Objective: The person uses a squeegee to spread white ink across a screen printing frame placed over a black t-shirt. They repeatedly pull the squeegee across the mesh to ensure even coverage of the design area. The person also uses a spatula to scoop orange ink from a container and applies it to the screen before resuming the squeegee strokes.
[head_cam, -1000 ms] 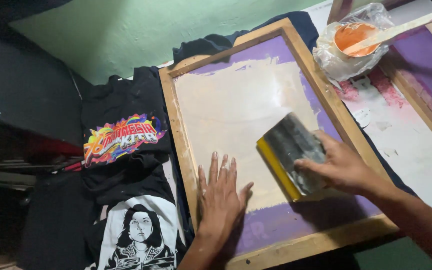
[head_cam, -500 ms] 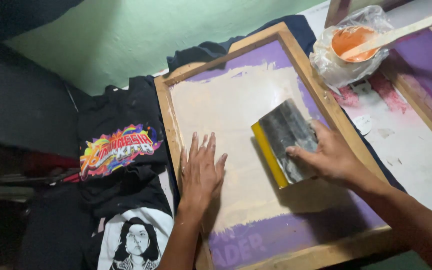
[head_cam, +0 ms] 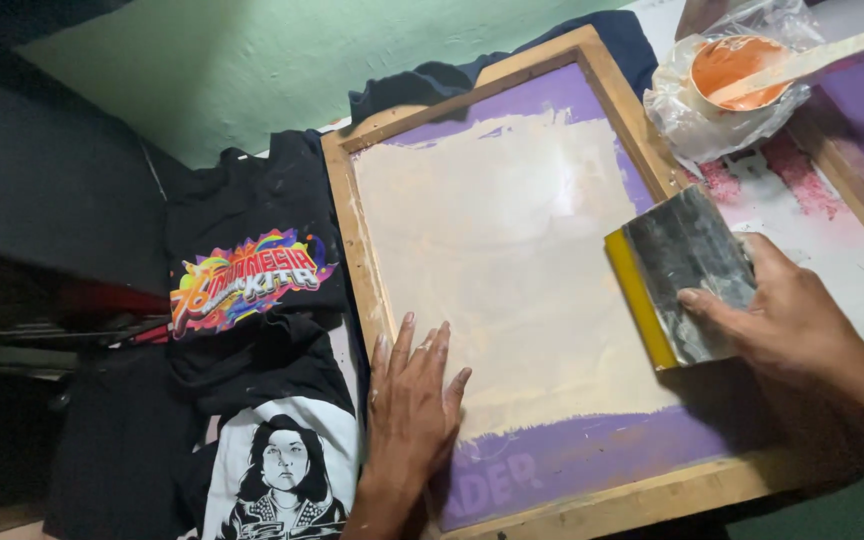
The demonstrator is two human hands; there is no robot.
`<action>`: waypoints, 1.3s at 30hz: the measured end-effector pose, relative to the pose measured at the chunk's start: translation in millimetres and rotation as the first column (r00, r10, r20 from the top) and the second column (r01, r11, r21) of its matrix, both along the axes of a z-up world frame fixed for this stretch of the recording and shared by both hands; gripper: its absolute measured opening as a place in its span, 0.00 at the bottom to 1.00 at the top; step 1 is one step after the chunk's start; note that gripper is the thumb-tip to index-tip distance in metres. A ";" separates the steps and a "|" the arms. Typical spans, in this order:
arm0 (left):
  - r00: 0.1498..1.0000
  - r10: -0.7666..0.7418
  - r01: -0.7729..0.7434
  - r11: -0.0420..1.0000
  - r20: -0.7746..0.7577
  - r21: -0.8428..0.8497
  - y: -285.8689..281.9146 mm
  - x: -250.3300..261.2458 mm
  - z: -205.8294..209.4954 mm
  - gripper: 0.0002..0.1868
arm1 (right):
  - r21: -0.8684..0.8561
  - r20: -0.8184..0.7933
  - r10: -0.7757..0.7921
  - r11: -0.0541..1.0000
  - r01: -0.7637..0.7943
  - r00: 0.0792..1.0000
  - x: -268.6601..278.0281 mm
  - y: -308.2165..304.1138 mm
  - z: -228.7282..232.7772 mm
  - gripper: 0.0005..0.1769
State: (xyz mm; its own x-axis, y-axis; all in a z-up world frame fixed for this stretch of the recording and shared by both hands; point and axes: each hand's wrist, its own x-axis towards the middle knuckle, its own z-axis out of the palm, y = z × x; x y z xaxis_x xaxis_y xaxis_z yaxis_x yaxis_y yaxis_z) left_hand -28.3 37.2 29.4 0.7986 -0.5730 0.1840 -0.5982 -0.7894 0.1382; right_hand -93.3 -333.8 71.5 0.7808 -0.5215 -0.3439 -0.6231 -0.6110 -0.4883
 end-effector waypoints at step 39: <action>0.922 0.024 -0.260 0.779 -0.387 -0.570 -13.6 199.1 27.9 0.51 | -0.797 -0.362 0.844 -0.500 -0.338 -0.396 250.2 119.4 44.0 0.11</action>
